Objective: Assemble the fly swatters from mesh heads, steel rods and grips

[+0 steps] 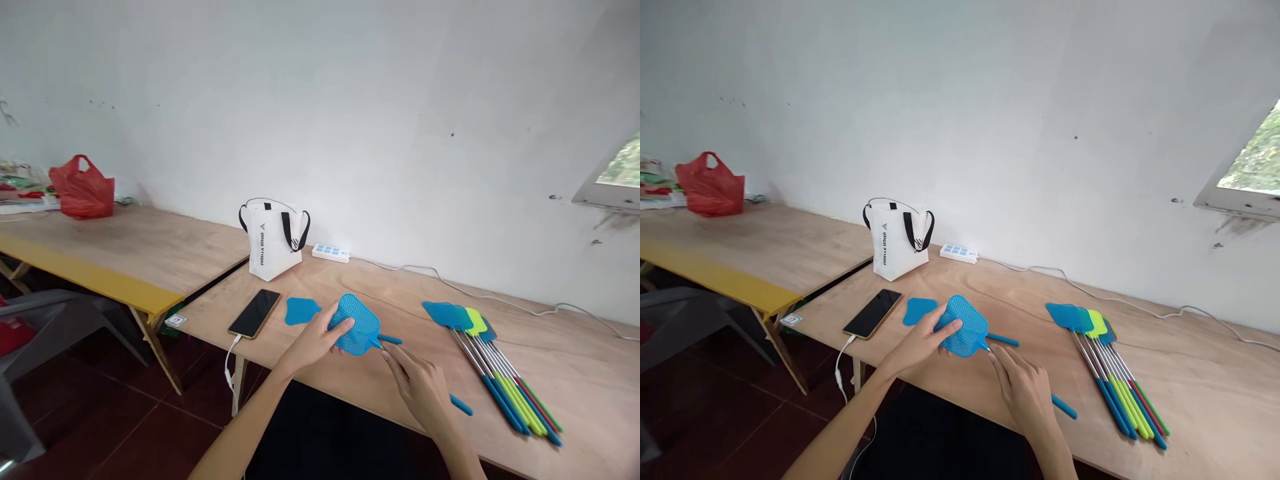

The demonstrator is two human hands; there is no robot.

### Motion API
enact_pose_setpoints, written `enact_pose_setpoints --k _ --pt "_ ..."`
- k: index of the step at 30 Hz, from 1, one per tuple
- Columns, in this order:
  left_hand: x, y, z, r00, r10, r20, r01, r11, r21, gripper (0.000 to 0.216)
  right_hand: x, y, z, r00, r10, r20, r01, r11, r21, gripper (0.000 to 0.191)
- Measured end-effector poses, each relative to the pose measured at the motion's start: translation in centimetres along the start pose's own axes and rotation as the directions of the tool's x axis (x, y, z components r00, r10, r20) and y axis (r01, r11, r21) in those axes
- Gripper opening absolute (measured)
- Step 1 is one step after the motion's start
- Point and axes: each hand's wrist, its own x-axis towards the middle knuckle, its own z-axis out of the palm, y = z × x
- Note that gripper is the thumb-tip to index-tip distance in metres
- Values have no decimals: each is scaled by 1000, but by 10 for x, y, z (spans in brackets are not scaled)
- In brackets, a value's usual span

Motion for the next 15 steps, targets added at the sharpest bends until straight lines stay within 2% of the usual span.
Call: enact_pose_setpoints --k 3,6,8,11,13,15 --pt "6 -15 -21 999 26 -42 -17 981 195 36 2 10 9 988 97 124 -99 995 11 36" --pt "8 -31 -51 989 -79 -122 120 915 386 36 3 22 21 981 112 157 -124 990 71 34" --pt "7 -39 -71 975 -143 -168 211 820 531 43 2 28 30 983 92 160 -106 991 80 32" --pt "3 -47 -90 930 -276 -243 366 622 692 47 0 32 42 985 77 152 -82 996 22 34" --pt "1 -49 -95 895 -335 -296 436 507 744 49 -1 34 49 991 77 110 -74 997 -33 36" --pt "2 -52 -94 893 -310 -327 441 457 772 47 -4 35 55 995 77 68 -71 994 -84 40"
